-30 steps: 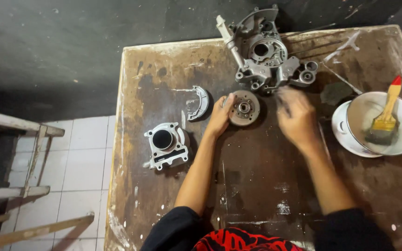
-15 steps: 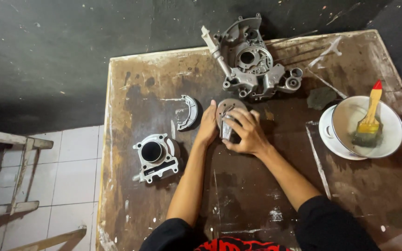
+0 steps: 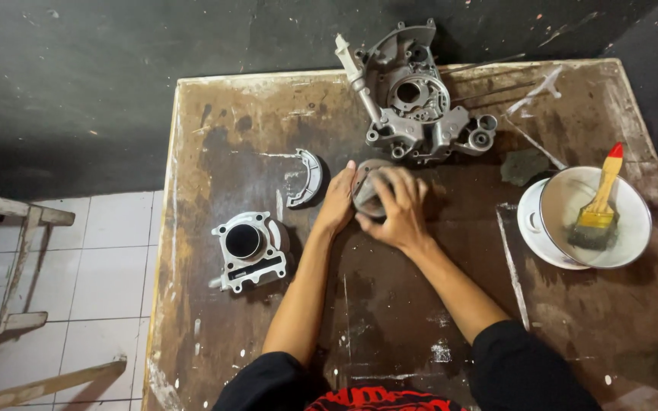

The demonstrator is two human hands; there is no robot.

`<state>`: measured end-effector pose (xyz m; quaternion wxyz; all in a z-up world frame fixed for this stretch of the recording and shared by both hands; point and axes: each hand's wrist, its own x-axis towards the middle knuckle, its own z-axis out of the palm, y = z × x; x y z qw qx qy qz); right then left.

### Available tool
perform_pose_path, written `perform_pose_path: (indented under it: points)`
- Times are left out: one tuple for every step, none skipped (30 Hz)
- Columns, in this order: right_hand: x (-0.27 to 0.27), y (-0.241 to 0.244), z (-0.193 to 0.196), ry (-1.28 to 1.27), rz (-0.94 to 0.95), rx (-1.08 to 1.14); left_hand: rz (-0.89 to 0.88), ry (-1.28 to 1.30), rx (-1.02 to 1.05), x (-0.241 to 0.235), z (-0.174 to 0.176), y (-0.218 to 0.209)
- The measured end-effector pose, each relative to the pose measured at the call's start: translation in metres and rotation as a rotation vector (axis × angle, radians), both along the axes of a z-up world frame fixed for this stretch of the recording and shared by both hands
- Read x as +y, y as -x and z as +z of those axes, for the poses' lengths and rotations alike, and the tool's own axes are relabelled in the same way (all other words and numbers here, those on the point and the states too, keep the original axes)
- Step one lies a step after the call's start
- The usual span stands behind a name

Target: Cleaning and inspecting various motorcycle engine components on a wooden workbench using a brush and cleaning fluid.

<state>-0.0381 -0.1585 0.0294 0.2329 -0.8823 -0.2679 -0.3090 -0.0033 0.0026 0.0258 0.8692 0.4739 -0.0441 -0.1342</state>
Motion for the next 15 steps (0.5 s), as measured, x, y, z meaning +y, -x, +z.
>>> perform_pose_path:
  points:
    - [-0.001, -0.003, -0.008, 0.001, 0.000, -0.005, 0.000, 0.001, -0.005, -0.001, -0.027, -0.007]
    - [-0.002, -0.005, -0.017, 0.039, 0.021, -0.012, 0.017, 0.056, -0.027, -0.001, -0.054, -0.013]
    - [-0.003, -0.006, -0.026, 0.077, 0.042, -0.019, 0.036, 0.111, -0.049, -0.001, -0.081, -0.019]
    - [-0.002, -0.006, -0.021, 0.074, 0.046, -0.021, 0.040, 0.108, -0.051, 0.000, -0.059, -0.014]
    - [-0.001, -0.006, -0.016, 0.041, 0.001, 0.014, 0.033, 0.102, -0.005, 0.000, -0.038, -0.010]
    - [-0.001, -0.004, -0.011, 0.011, -0.044, 0.054, 0.029, 0.097, 0.044, -0.002, -0.018, -0.003]
    - [-0.001, -0.006, -0.019, 0.011, -0.039, 0.054, 0.033, 0.097, 0.045, -0.001, -0.031, -0.008]
    - [-0.001, -0.005, -0.027, 0.001, -0.042, 0.057, 0.031, 0.115, 0.021, -0.002, -0.046, -0.012]
    - [-0.001, -0.004, -0.035, -0.010, -0.046, 0.060, 0.030, 0.132, -0.004, -0.002, -0.060, -0.015]
    - [-0.001, -0.004, -0.034, -0.008, -0.048, 0.061, 0.027, 0.134, -0.003, -0.002, -0.052, -0.014]
    - [-0.001, -0.004, -0.033, 0.052, -0.001, 0.012, 0.023, 0.023, -0.020, -0.001, -0.044, -0.012]
    - [0.001, -0.004, -0.031, 0.110, 0.051, -0.037, 0.023, -0.091, -0.037, 0.003, -0.036, -0.010]
    - [0.001, -0.003, -0.019, 0.109, 0.053, -0.038, 0.025, -0.092, -0.038, 0.002, -0.044, -0.013]
    - [0.002, -0.002, -0.006, 0.044, 0.051, -0.030, 0.039, -0.081, -0.036, 0.001, -0.052, -0.015]
    - [0.002, -0.001, 0.006, -0.021, 0.048, -0.022, 0.053, -0.070, -0.034, 0.000, -0.060, -0.017]
